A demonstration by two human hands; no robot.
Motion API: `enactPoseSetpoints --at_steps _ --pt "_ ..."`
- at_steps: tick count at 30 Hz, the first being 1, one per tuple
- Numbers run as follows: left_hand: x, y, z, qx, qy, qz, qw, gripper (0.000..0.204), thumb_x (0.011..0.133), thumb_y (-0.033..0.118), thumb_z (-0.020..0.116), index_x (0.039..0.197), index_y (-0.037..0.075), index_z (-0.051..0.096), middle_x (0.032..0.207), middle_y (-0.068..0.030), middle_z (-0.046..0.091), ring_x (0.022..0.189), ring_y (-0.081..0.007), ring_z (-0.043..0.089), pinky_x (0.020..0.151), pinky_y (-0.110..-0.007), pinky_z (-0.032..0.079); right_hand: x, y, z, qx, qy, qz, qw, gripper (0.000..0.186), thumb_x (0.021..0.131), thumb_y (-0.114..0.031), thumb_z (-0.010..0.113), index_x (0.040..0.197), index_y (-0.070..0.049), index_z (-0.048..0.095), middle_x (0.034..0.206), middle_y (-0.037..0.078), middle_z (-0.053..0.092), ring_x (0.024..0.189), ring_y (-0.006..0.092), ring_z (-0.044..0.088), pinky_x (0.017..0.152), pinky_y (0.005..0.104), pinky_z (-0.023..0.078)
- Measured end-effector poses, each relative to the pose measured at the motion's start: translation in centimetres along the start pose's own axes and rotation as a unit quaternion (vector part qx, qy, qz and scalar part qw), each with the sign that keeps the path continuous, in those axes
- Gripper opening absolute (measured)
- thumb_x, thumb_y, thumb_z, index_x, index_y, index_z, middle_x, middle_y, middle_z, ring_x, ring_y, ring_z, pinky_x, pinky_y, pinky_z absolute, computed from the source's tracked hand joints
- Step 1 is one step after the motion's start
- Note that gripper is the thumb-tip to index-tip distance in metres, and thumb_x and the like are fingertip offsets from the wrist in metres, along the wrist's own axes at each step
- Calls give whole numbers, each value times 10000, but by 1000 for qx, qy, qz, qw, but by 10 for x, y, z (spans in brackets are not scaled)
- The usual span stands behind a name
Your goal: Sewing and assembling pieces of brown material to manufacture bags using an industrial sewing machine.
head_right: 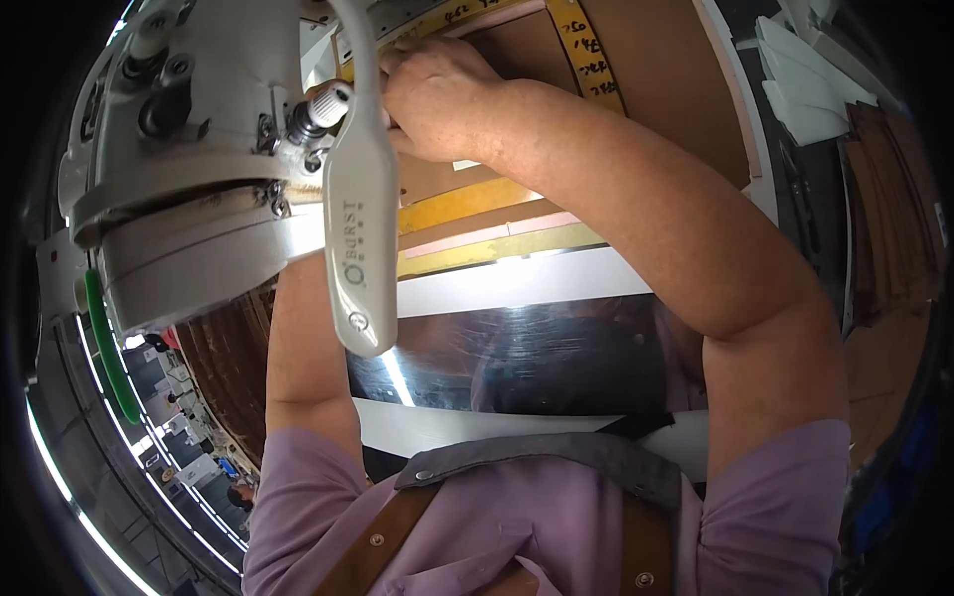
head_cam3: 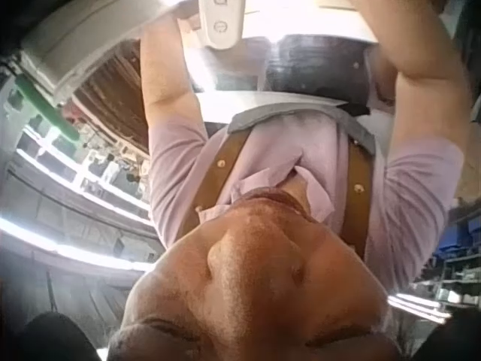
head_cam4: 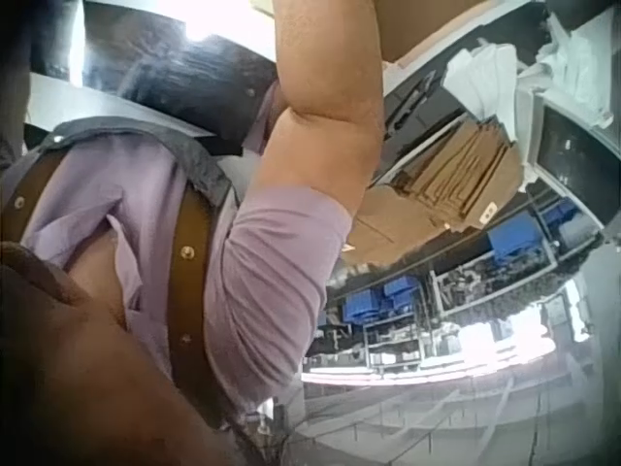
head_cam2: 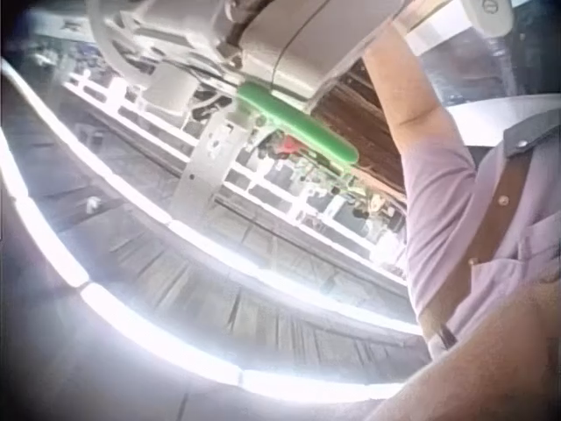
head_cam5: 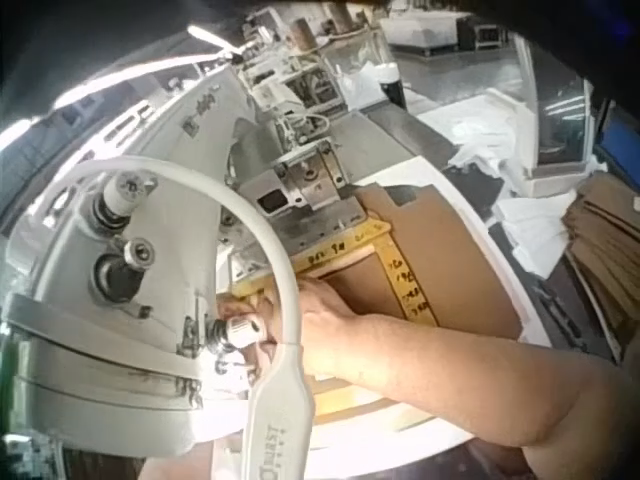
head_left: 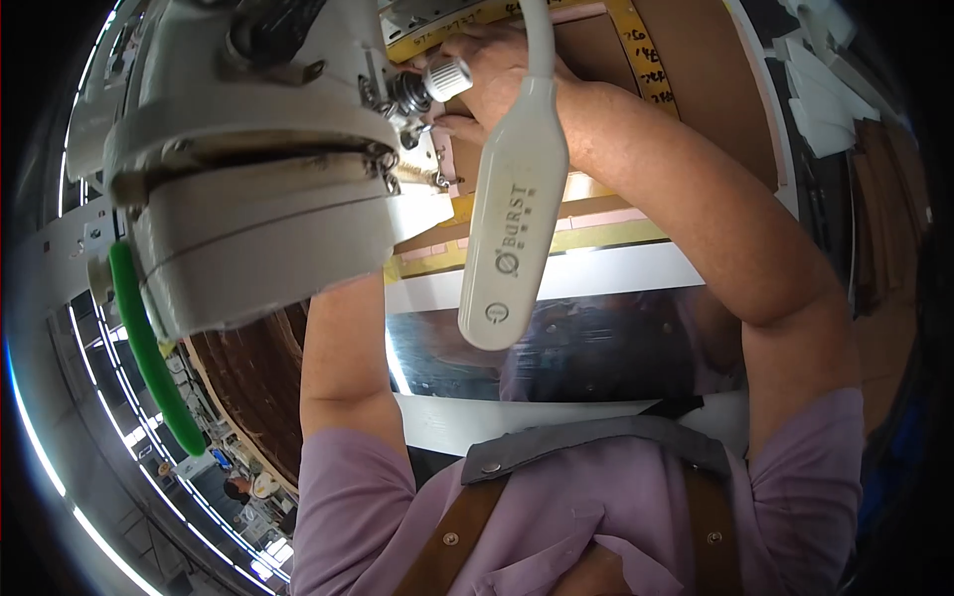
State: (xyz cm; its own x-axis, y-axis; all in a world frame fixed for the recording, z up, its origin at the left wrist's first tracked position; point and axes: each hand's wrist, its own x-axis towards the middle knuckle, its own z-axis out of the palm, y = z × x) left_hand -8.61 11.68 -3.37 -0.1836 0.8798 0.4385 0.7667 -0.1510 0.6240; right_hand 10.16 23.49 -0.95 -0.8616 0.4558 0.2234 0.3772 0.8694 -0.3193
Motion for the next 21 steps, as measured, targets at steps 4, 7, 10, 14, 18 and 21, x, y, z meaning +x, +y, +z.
enactPoseSetpoints --at_steps 4,7,10,14,18,21 --pt "-63 -6 -43 225 -43 -24 973 310 858 120 777 1146 44 691 1006 -87 630 1014 -203 631 893 -316 490 -1 -10 0 59 74 -29 995 299 940 -252 616 1169 -73 682 1146 123 680 1103 258 672 947 406 557" --pt "-101 18 -54 321 -61 -48 944 358 840 143 782 1174 44 699 1078 -110 631 1088 -228 635 960 -330 490 -1 -20 -33 -15 -109 3 994 447 971 -386 573 1305 -99 645 1417 117 592 1261 271 603 1064 401 501" --pt "-104 89 -29 -76 -10 -198 977 329 856 150 792 1172 72 744 1068 -98 650 1074 -269 636 947 -392 488 -12 -22 -35 -29 -118 -17 992 446 971 -385 574 1304 -97 645 1412 121 595 1259 273 603 1064 403 500" --pt "-99 107 -24 130 -6 -43 991 363 852 174 795 1207 115 750 1067 -99 631 1010 -266 623 918 -401 488 -21 -21 -36 -44 -133 -60 988 444 972 -384 576 1301 -93 645 1402 128 600 1257 278 604 1063 407 498" --pt "-98 105 -17 229 -22 0 973 399 897 320 735 1263 161 725 1036 -63 628 965 -251 603 904 -415 420 -22 -21 -33 -58 -145 -100 983 443 972 -383 579 1298 -90 645 1391 135 604 1254 283 605 1062 411 496" --pt "-101 103 -12 231 -14 11 973 373 901 340 715 1231 168 736 1024 -50 650 959 -240 621 910 -425 403 -26 -26 -31 -65 -151 -120 979 441 973 -382 580 1295 -87 645 1384 140 608 1253 286 606 1062 414 494"
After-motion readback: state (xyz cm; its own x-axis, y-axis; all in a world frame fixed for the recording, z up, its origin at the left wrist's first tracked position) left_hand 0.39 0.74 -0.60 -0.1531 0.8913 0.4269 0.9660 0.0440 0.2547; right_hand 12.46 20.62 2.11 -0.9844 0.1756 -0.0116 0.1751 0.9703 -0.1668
